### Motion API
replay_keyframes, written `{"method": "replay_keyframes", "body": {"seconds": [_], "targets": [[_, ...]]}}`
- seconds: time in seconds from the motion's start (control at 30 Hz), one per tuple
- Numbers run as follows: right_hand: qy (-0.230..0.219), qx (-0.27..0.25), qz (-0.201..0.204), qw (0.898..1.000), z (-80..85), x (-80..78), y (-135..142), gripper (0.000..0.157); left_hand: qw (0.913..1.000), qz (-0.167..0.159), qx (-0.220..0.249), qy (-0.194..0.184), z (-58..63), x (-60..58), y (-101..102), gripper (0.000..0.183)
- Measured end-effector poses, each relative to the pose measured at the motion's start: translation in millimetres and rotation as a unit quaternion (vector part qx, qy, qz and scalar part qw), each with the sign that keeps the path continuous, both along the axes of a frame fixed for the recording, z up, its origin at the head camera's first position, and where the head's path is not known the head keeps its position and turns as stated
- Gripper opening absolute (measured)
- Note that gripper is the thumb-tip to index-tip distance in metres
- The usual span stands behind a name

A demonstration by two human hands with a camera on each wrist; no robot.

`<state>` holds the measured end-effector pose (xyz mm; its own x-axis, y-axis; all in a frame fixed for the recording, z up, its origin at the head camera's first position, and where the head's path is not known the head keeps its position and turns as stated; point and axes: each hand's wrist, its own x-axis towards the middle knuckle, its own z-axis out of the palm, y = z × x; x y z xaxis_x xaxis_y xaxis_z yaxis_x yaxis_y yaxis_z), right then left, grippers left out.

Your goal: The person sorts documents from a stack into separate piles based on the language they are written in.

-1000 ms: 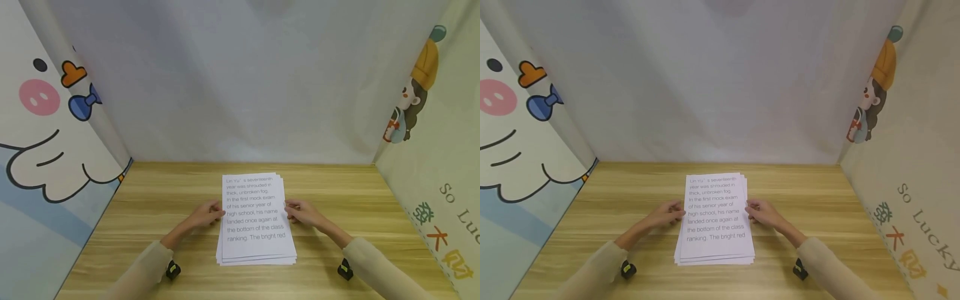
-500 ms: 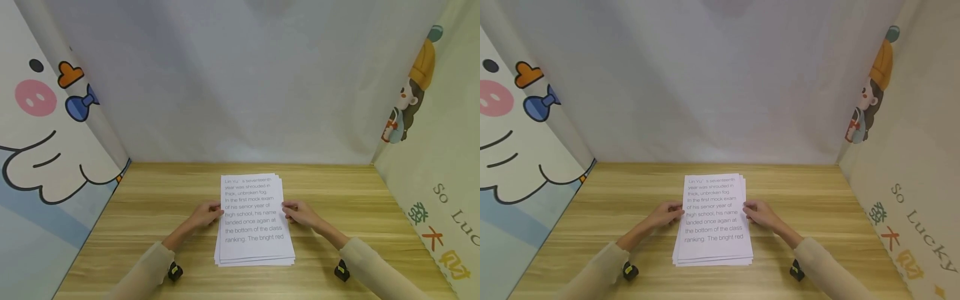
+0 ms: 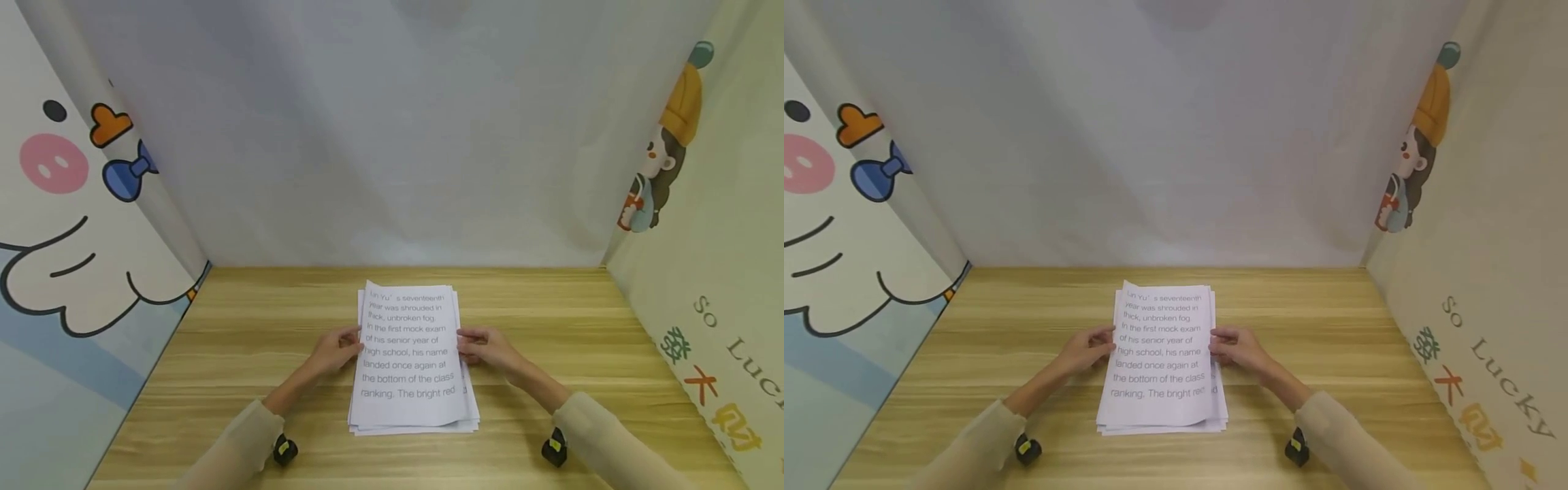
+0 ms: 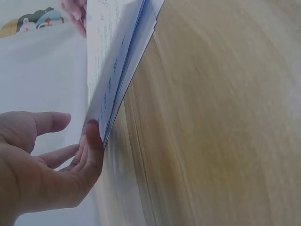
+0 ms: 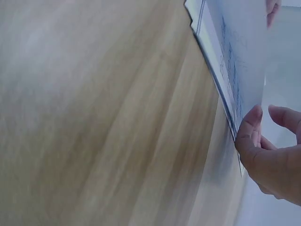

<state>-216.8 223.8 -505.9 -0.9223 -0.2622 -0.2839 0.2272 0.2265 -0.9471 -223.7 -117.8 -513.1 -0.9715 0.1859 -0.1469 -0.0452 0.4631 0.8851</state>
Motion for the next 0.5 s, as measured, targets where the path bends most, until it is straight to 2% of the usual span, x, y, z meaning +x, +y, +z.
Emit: {"method": "replay_keyframes", "body": {"seconds": [0.2, 0.37, 0.5], "targets": [[-0.028, -0.033, -0.01, 0.999, -1.9, 4.8, -0.7, 0.063, 0.998, 0.013, 0.055, -0.028, -2.2, 2.1, 4.0, 0.063], [-0.056, -0.043, -0.015, 0.997, -3.3, 9.4, -1.8, 0.07, 0.9955, 0.024, 0.066, -0.064, -4.7, 5.8, 5.0, 0.073], [-0.061, -0.054, -0.007, 0.997, -3.2, 13.3, -0.9, 0.074, 0.9934, 0.025, 0.077, -0.082, -5.7, 8.3, 4.2, 0.076]]}}
